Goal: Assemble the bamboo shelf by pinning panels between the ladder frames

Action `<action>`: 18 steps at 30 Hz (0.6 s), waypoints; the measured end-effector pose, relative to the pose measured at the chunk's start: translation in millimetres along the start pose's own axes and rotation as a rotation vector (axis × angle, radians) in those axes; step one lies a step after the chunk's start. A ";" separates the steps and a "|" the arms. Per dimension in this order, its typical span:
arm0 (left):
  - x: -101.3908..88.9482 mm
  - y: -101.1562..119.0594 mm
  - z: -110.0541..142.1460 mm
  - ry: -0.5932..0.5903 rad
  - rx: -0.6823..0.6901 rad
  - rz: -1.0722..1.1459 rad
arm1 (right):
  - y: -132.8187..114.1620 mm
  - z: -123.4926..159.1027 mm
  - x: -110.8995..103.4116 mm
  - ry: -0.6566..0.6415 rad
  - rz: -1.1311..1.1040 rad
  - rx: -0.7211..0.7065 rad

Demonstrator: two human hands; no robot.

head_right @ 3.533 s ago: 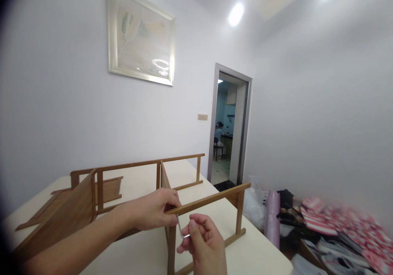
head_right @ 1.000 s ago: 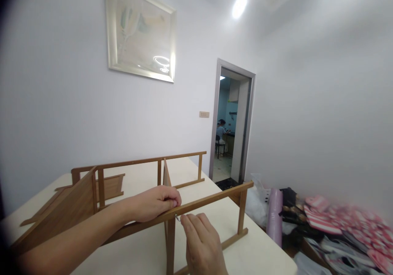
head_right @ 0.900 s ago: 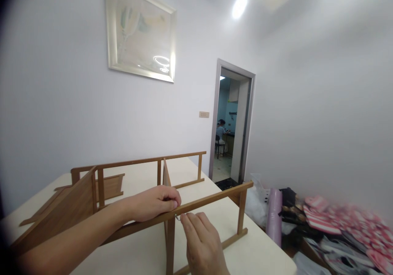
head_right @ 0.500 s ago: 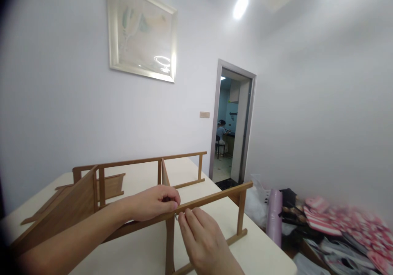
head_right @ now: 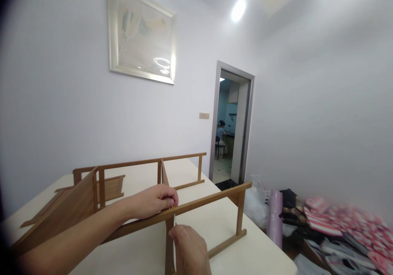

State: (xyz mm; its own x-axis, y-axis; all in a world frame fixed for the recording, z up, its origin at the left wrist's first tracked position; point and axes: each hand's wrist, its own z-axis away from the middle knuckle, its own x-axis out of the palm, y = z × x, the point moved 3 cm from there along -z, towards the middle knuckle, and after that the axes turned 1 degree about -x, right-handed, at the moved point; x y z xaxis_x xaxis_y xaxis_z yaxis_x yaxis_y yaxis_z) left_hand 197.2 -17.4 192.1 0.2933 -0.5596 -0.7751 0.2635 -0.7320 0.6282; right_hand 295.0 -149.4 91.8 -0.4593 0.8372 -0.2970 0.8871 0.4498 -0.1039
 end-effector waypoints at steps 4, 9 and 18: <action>0.1 -0.3 -0.8 0.004 0.012 -0.006 | -8.6 -4.0 2.6 -0.038 -0.061 0.020; 0.7 -0.9 -1.4 -0.007 0.021 -0.006 | -12.7 -0.9 -0.2 0.036 0.048 0.104; 0.5 -0.8 0.2 -0.007 0.023 -0.008 | -30.7 -32.6 -9.0 -0.008 0.234 -0.214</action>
State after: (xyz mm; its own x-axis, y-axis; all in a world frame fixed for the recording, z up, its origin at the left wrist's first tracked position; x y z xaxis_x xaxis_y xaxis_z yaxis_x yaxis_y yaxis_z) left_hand 197.0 -17.3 191.2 0.2843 -0.5562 -0.7809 0.2447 -0.7454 0.6201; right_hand 270.3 -160.6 128.6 -0.2429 0.9235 -0.2969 0.9382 0.3014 0.1701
